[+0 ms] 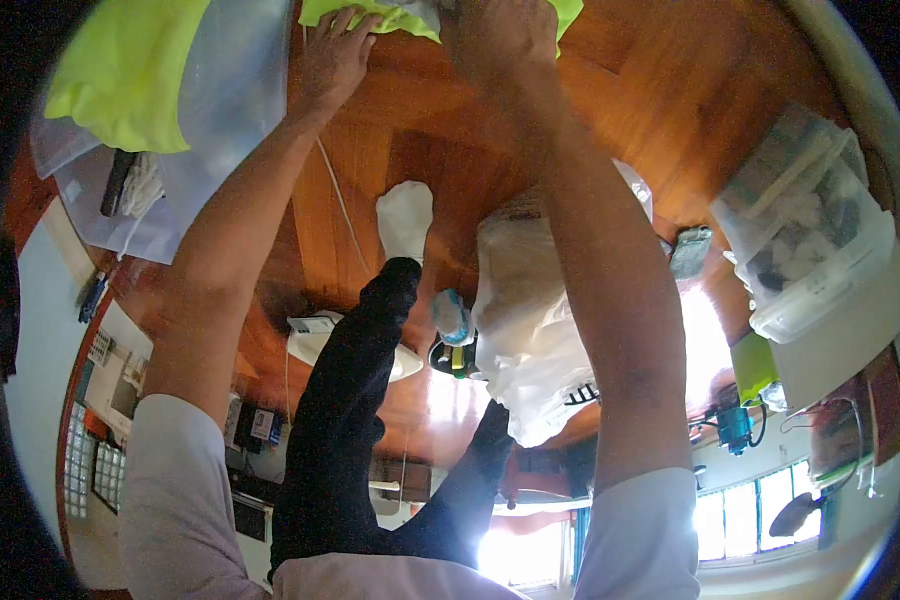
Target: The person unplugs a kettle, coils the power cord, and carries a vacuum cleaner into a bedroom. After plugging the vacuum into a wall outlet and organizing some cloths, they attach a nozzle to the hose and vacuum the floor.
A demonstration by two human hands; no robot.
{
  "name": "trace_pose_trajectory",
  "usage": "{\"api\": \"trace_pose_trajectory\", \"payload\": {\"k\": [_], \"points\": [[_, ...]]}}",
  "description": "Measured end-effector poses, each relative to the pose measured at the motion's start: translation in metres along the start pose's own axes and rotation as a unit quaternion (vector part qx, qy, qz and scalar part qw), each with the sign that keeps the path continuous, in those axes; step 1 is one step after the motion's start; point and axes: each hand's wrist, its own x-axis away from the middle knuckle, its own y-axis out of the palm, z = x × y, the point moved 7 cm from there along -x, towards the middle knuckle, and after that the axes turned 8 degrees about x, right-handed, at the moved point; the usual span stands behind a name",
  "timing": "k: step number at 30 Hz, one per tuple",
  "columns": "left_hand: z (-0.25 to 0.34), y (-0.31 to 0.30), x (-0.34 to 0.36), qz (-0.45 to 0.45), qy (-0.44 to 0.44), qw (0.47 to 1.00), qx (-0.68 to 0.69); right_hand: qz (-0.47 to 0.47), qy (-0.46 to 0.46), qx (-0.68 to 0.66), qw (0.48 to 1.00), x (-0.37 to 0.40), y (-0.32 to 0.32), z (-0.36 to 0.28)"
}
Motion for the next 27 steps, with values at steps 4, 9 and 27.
{"api": "trace_pose_trajectory", "payload": {"k": [4,9,27], "points": [[-0.018,0.002,0.019,0.014,-0.008,0.997,-0.072,-0.048,-0.004,0.005,0.999,-0.009,-0.008,-0.007],[0.035,0.040,0.023,0.002,0.116,0.993,0.025,-0.055,0.006,0.053,0.997,-0.032,-0.012,-0.009],[0.023,0.028,0.001,0.106,-0.038,0.994,-0.002,-0.088,-0.070,0.034,0.993,-0.025,-0.010,-0.013]]}}
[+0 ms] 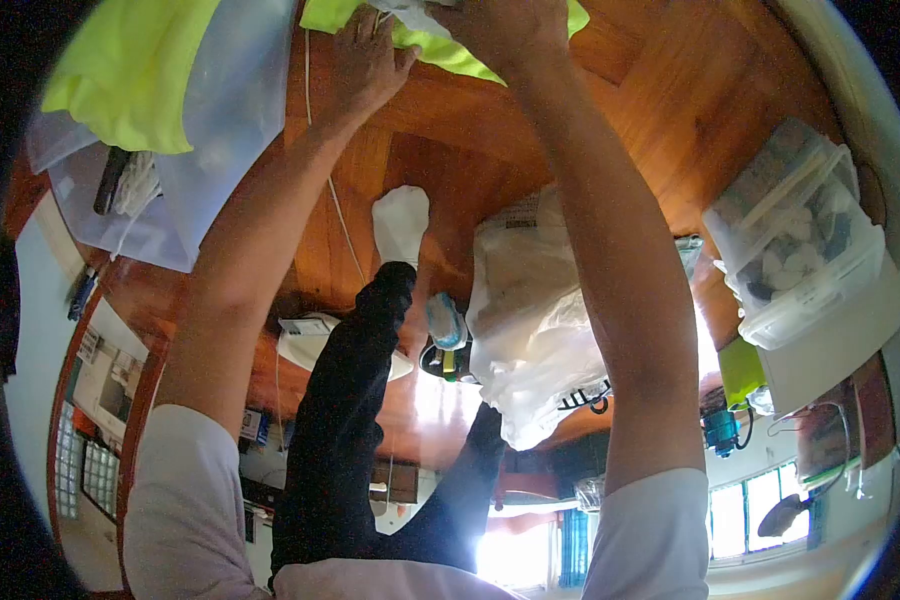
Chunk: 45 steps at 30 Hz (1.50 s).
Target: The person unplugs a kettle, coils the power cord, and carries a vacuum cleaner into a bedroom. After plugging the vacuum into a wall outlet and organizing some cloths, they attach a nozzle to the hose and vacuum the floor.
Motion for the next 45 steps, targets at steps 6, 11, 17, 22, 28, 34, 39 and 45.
{"api": "trace_pose_trajectory", "payload": {"k": [6,11,17,22,28,34,39,45], "points": [[-0.023,0.029,0.008,-0.140,-0.054,0.988,0.026,0.003,0.059,-0.013,0.998,0.021,-0.028,0.005],[-0.025,-0.007,0.009,-0.025,-0.158,0.954,0.254,0.035,0.086,-0.086,0.992,0.048,-0.037,0.026],[0.002,-0.072,0.090,-0.133,-0.199,0.935,0.260,0.200,0.146,-0.113,0.962,0.195,0.029,0.020],[0.014,-0.120,0.253,-0.376,-0.158,0.886,0.220,-0.111,0.285,-0.256,0.917,0.376,0.036,-0.082],[0.007,-0.241,0.411,-0.419,-0.362,0.800,0.230,-0.169,0.325,-0.299,0.881,0.606,-0.035,-0.098],[0.018,-0.320,0.459,-0.374,-0.403,0.778,0.302,-0.078,0.587,-0.334,0.733,0.894,-0.064,-0.089],[0.213,-0.408,0.337,-0.433,-0.330,0.808,0.223,-0.061,0.740,-0.548,0.385,1.100,0.003,-0.178],[0.308,-0.448,0.379,-0.383,-0.307,0.764,0.418,0.058,0.678,-0.558,0.475,1.121,0.084,-0.153]]}}
